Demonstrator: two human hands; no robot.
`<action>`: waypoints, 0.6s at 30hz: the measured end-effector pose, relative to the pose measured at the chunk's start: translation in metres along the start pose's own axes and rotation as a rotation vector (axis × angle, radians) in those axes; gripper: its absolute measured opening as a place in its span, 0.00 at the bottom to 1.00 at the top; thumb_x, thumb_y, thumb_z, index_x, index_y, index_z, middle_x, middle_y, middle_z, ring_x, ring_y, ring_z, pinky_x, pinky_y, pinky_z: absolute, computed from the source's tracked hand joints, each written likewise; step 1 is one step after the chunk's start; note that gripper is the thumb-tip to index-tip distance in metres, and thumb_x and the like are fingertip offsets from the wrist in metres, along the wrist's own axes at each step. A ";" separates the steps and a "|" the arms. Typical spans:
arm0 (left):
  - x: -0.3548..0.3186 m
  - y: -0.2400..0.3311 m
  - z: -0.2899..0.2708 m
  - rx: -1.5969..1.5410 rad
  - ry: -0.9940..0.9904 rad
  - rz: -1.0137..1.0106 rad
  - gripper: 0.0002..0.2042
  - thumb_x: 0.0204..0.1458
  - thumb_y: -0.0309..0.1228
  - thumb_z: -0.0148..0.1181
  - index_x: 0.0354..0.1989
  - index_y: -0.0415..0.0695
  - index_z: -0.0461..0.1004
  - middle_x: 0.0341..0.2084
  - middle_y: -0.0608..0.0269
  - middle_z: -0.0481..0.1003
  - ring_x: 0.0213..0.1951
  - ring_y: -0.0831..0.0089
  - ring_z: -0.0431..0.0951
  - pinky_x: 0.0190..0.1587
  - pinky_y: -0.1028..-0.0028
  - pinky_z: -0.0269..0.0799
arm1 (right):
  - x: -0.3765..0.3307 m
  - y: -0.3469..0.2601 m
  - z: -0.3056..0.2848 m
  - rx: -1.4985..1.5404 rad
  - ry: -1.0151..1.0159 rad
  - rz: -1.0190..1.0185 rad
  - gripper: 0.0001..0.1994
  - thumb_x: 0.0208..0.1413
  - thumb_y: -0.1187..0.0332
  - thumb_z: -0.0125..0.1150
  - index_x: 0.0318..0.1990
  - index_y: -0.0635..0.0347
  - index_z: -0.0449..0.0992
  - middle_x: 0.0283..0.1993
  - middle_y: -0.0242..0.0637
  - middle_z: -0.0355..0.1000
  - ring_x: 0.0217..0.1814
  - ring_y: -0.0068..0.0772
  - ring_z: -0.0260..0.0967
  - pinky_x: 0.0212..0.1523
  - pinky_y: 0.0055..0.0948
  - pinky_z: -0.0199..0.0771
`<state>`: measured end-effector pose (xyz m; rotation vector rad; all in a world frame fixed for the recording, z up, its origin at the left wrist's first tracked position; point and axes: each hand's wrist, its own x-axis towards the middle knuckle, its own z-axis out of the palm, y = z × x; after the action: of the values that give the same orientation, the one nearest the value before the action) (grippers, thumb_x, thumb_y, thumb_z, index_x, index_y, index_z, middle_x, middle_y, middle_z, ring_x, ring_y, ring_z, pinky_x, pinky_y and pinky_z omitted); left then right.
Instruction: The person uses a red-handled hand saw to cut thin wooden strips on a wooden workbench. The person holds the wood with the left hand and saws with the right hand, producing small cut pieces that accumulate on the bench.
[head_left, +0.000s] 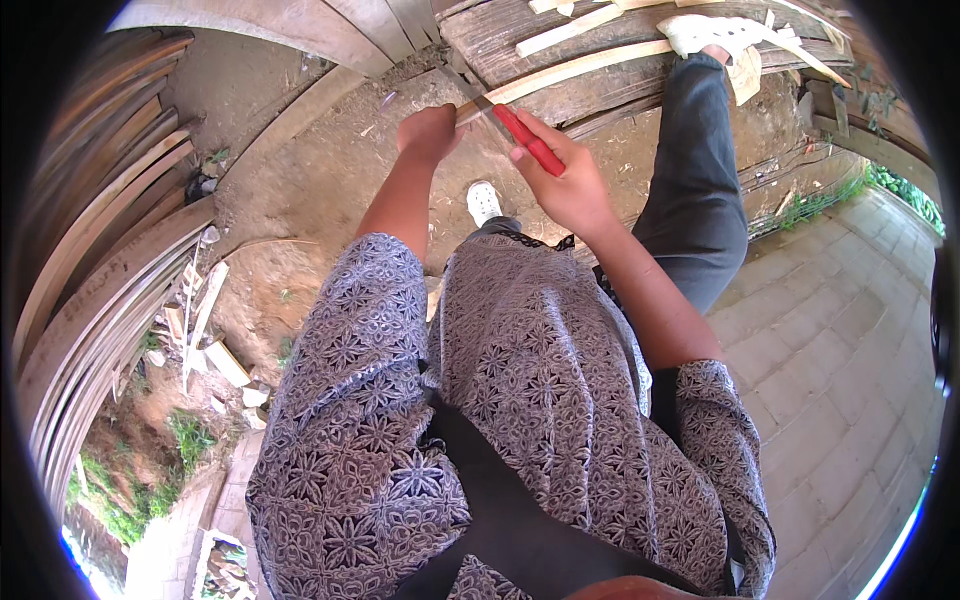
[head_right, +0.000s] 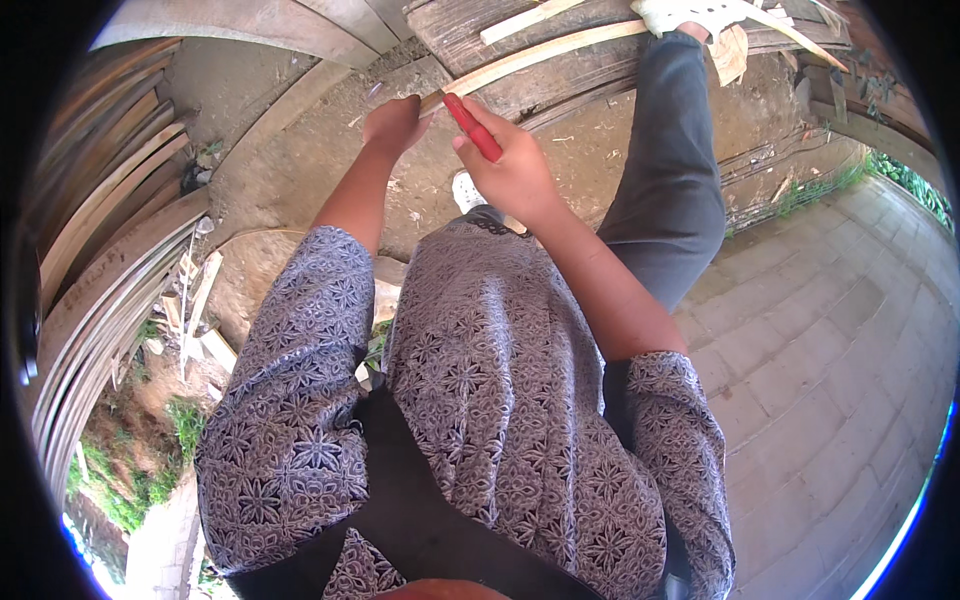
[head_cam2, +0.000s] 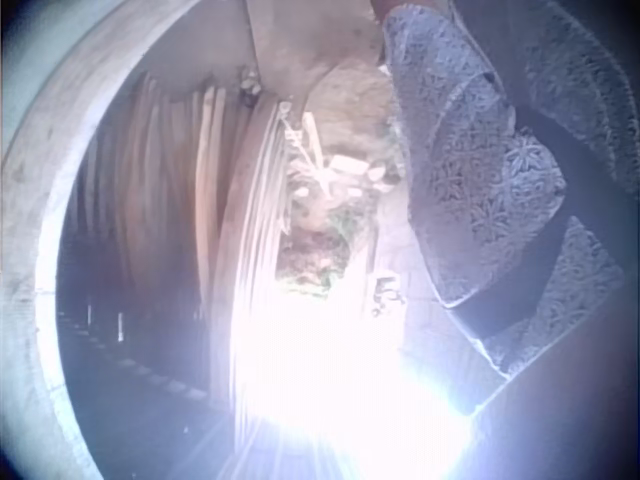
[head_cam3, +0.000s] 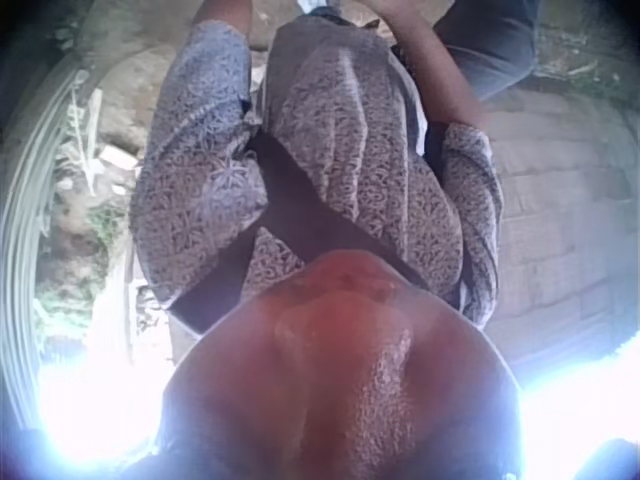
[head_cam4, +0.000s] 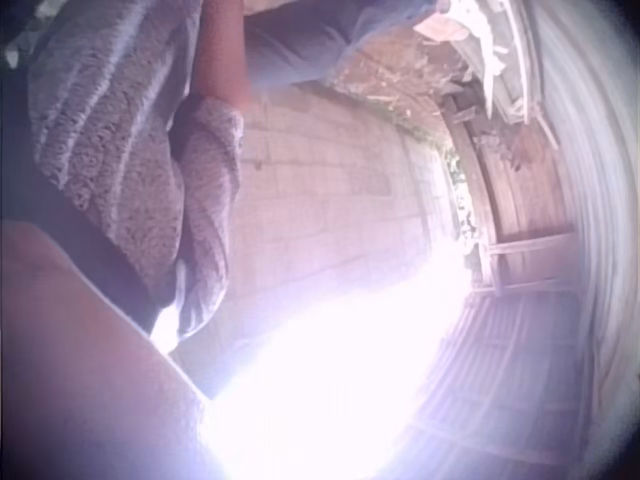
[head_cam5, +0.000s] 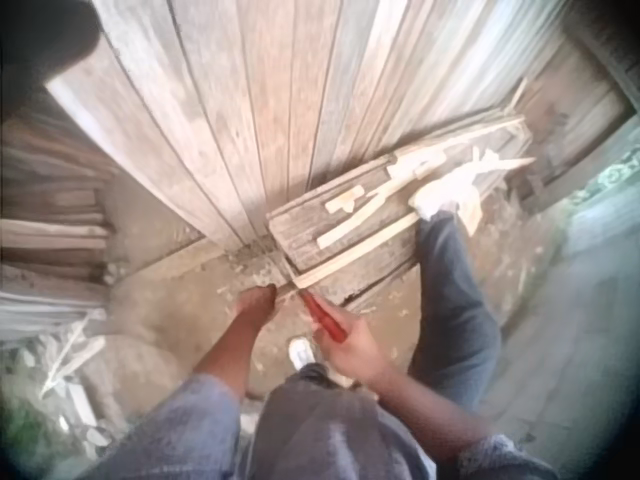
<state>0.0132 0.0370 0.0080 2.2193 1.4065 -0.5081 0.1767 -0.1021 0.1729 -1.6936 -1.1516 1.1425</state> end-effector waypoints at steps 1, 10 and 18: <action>-0.001 0.000 -0.004 0.004 -0.024 -0.011 0.16 0.58 0.45 0.58 0.48 0.51 0.78 0.42 0.57 0.82 0.45 0.57 0.83 0.45 0.56 0.79 | 0.000 -0.002 0.002 0.007 0.008 -0.020 0.25 0.61 0.64 0.62 0.64 0.66 0.70 0.59 0.56 0.74 0.60 0.43 0.75 0.60 0.30 0.70; -0.002 0.002 -0.014 -0.058 -0.086 -0.004 0.16 0.56 0.41 0.58 0.49 0.50 0.78 0.43 0.55 0.82 0.47 0.55 0.82 0.48 0.56 0.78 | 0.018 -0.027 0.005 -0.104 0.046 -0.009 0.21 0.60 0.66 0.61 0.61 0.60 0.74 0.42 0.56 0.77 0.43 0.48 0.80 0.45 0.36 0.76; -0.002 0.003 -0.019 -0.061 -0.118 0.014 0.17 0.56 0.44 0.58 0.50 0.50 0.79 0.44 0.55 0.82 0.47 0.55 0.82 0.48 0.57 0.78 | -0.021 0.004 0.004 -0.027 0.054 -0.031 0.24 0.62 0.66 0.61 0.64 0.63 0.70 0.51 0.54 0.78 0.52 0.42 0.79 0.53 0.31 0.75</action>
<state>0.0160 0.0447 0.0255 2.1136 1.3279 -0.5739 0.1698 -0.1230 0.1735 -1.7105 -1.1605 1.0610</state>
